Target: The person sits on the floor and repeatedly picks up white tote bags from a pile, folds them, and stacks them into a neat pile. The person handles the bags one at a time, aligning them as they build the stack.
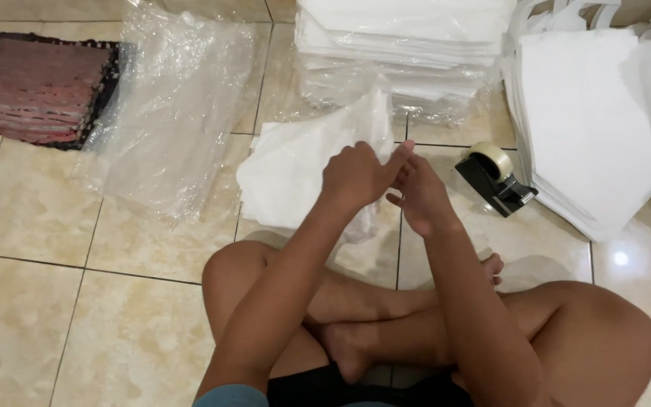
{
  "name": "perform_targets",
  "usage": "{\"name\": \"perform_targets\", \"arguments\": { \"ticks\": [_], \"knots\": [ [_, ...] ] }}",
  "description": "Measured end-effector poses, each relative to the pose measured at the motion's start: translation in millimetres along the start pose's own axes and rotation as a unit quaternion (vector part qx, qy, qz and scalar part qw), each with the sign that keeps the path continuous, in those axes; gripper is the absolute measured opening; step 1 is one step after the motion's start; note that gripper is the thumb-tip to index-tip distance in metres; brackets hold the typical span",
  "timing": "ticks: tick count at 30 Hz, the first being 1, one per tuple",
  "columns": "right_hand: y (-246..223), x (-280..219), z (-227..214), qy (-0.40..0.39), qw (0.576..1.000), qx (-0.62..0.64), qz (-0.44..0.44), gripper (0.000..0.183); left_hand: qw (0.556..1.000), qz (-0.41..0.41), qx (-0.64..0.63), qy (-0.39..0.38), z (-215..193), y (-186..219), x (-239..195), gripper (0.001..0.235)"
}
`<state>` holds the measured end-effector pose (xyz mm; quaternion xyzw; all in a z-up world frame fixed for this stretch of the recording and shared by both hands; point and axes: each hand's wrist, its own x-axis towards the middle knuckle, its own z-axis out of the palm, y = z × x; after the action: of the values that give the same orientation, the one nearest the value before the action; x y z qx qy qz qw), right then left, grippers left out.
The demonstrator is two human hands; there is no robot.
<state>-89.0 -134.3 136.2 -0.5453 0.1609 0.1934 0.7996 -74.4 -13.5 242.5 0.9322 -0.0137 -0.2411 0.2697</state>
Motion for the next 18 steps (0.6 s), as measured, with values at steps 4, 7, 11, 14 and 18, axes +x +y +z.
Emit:
{"name": "perform_targets", "arguments": {
  "ticks": [4,7,11,14,18],
  "knots": [
    [-13,-29,35,-0.074,0.994,0.073,-0.02,0.059,0.995,0.014,0.068,0.067,-5,-36,6,0.073],
    [-20,-44,51,-0.126,0.986,0.111,-0.008,0.07,0.993,0.044,0.075,0.081,-23,-48,-19,0.065],
    [-22,-44,47,-0.162,0.982,0.086,-0.044,0.065,0.989,0.102,-0.058,0.093,-60,-65,-46,0.056],
    [-12,-31,20,-0.085,0.994,0.056,-0.042,0.058,0.968,0.128,-0.197,0.085,-88,-64,-74,0.049],
    [44,-10,-46,0.081,0.991,-0.078,0.077,0.083,0.885,0.155,-0.434,0.062,-113,-78,-87,0.036]
  ]
}}
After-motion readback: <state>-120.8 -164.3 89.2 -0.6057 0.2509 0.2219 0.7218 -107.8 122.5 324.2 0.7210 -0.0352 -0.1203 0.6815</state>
